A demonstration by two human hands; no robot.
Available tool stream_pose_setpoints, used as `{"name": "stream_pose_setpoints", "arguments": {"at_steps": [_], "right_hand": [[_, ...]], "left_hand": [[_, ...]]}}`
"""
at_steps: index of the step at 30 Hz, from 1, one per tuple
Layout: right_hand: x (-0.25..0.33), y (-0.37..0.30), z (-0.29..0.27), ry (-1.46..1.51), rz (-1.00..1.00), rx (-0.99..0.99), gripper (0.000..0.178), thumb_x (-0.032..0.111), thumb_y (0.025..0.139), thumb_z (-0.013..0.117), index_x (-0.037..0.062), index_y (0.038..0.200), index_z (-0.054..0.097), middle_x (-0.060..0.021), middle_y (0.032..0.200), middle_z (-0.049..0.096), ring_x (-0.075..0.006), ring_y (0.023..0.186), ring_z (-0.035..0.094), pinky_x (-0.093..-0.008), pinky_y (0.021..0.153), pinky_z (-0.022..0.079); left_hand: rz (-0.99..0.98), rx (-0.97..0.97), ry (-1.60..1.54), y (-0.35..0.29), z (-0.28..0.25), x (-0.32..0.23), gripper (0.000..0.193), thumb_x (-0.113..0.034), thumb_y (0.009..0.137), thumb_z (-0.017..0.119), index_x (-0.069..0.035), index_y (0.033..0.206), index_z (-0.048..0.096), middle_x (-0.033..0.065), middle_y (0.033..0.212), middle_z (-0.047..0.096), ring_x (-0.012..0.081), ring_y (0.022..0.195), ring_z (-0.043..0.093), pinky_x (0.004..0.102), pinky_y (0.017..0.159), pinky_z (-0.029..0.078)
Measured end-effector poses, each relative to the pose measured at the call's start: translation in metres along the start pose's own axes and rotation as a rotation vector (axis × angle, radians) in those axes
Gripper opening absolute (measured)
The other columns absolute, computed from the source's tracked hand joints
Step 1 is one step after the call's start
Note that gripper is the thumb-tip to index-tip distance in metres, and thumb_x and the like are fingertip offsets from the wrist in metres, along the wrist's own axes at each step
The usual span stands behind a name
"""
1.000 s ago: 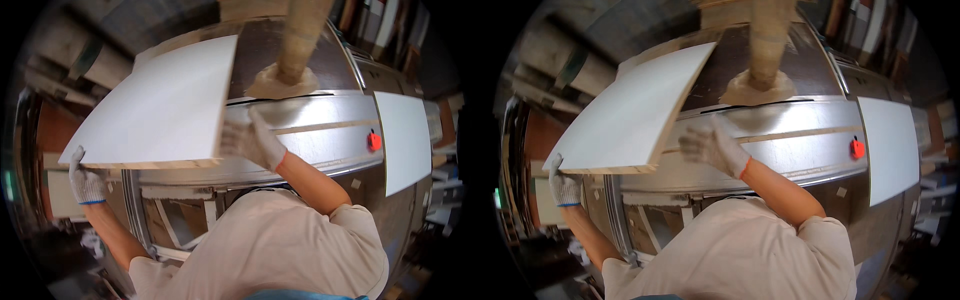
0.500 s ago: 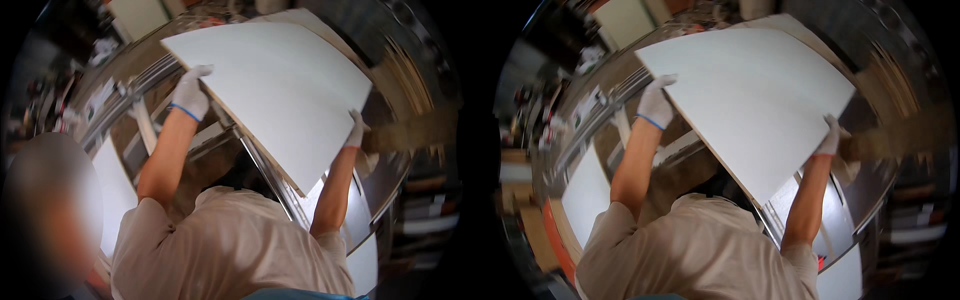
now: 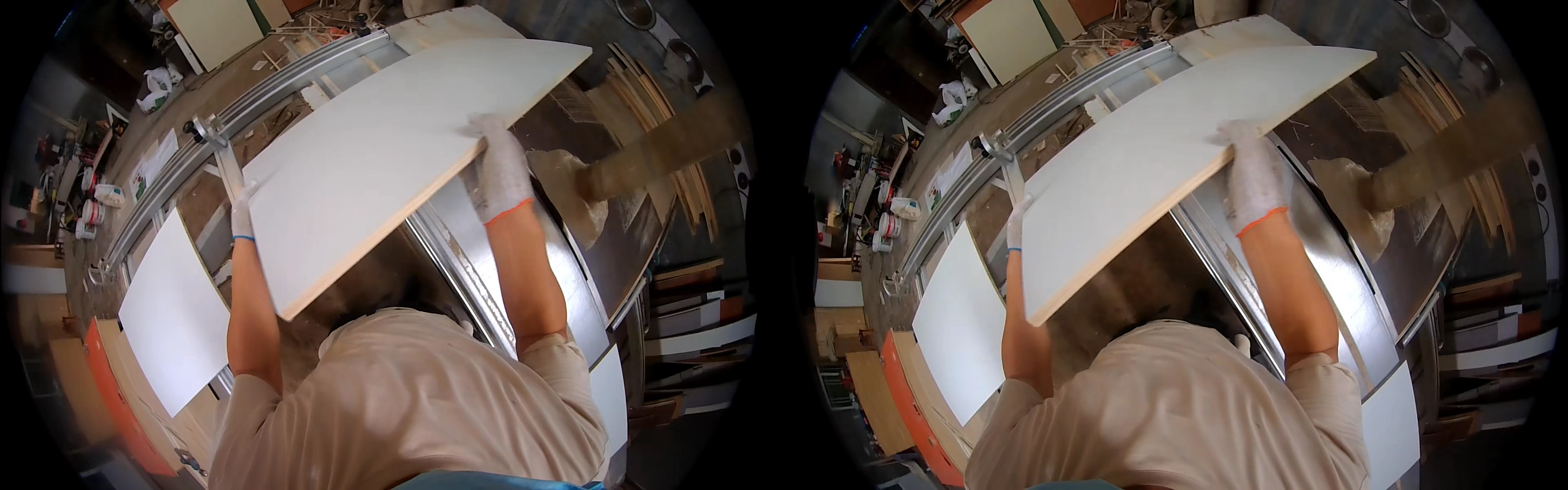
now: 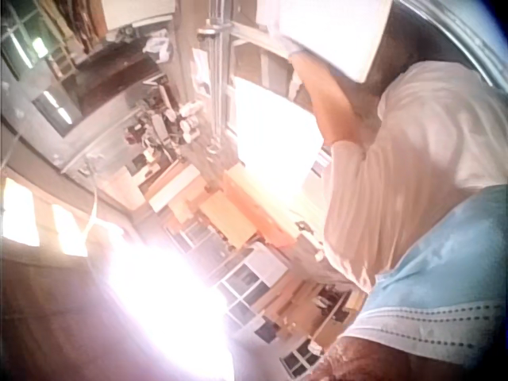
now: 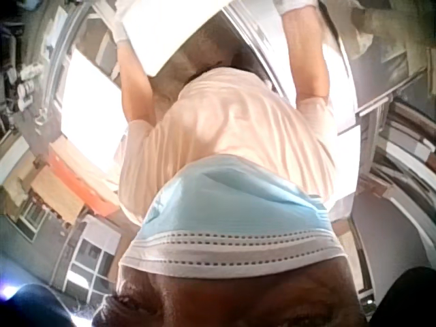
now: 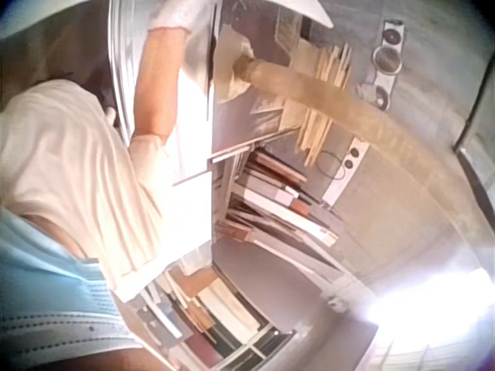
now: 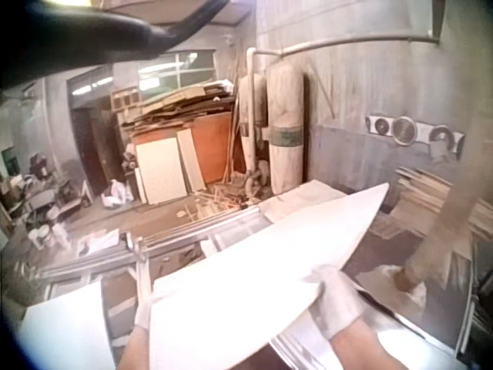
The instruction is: The person measures and cuts a large white panel on a table saw. They use a tape measure to mark dimensions, a utility knife to score the surface, and a metal straight edge to guide the cut. The person then snaps the panel along the scored line and separates the pieces.
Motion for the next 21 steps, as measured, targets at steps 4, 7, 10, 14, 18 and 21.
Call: {"name": "stream_pose_setpoints", "arguments": {"at_steps": [4, 7, 10, 14, 18, 21], "right_hand": [[-0.040, -0.053, 0.048, 0.124, 0.026, 0.129, 0.036, 0.023, 0.097, 0.069, -0.0008, 0.122, 0.062, -0.0123, 0.121, 0.060, -0.0241, 0.113, 0.065, -0.0398, 0.091, 0.061], [-0.065, -0.112, 0.099, 0.195, 0.101, 0.251, 0.033, 0.010, 0.100, 0.063, -0.0070, 0.126, 0.053, -0.0161, 0.125, 0.058, -0.0281, 0.118, 0.066, -0.0411, 0.103, 0.062], [-0.117, -0.138, 0.136, 0.212, 0.130, 0.273, 0.040, 0.008, 0.095, 0.068, -0.0128, 0.125, 0.052, -0.0185, 0.122, 0.058, -0.0302, 0.109, 0.067, -0.0471, 0.095, 0.063], [-0.167, -0.155, 0.136, 0.231, 0.130, 0.197, 0.038, 0.007, 0.095, 0.066, -0.0099, 0.127, 0.053, -0.0163, 0.123, 0.058, -0.0302, 0.111, 0.067, -0.0512, 0.098, 0.061], [-0.222, -0.166, 0.125, 0.244, 0.233, 0.131, 0.035, 0.007, 0.096, 0.066, -0.0057, 0.127, 0.054, -0.0137, 0.123, 0.060, -0.0290, 0.113, 0.066, -0.0555, 0.102, 0.058], [-0.272, -0.162, 0.105, 0.263, 0.343, 0.103, 0.026, 0.007, 0.098, 0.066, -0.0048, 0.120, 0.058, -0.0139, 0.118, 0.063, -0.0289, 0.110, 0.068, -0.0537, 0.102, 0.060]], "left_hand": [[-0.086, 0.021, 0.003, -0.022, -0.047, -0.011, 0.052, -0.042, 0.103, 0.064, 0.004, 0.128, 0.066, 0.0195, 0.108, 0.076, 0.0268, 0.081, 0.077, 0.0370, 0.075, 0.067], [-0.038, 0.033, 0.043, -0.008, -0.160, -0.008, 0.055, -0.045, 0.105, 0.062, 0.002, 0.133, 0.065, 0.0187, 0.113, 0.075, 0.0269, 0.086, 0.077, 0.0371, 0.079, 0.067], [-0.046, 0.060, -0.020, -0.016, -0.239, -0.003, 0.059, -0.049, 0.108, 0.058, 0.001, 0.140, 0.063, 0.0178, 0.122, 0.074, 0.0269, 0.100, 0.076, 0.0384, 0.086, 0.065], [-0.098, 0.070, -0.156, -0.093, -0.195, -0.022, 0.057, -0.047, 0.113, 0.050, -0.003, 0.148, 0.058, 0.0170, 0.135, 0.070, 0.0293, 0.115, 0.072, 0.0425, 0.099, 0.060], [0.074, -0.250, 0.066, -0.225, -0.175, -0.043, 0.067, -0.043, 0.110, 0.060, 0.001, 0.159, 0.048, 0.0183, 0.141, 0.068, 0.0294, 0.121, 0.070, 0.0429, 0.102, 0.059], [0.142, -0.070, 0.619, -0.288, -0.239, 0.010, 0.073, -0.043, 0.106, 0.066, 0.004, 0.159, 0.046, 0.0203, 0.136, 0.070, 0.0317, 0.122, 0.069, 0.0439, 0.107, 0.053]]}}
Point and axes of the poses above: each hand's wrist, its own y-axis towards the middle knuckle, its own z-axis out of the palm, x = y × z, the point moved 4 cm from there along y, towards the middle knuckle
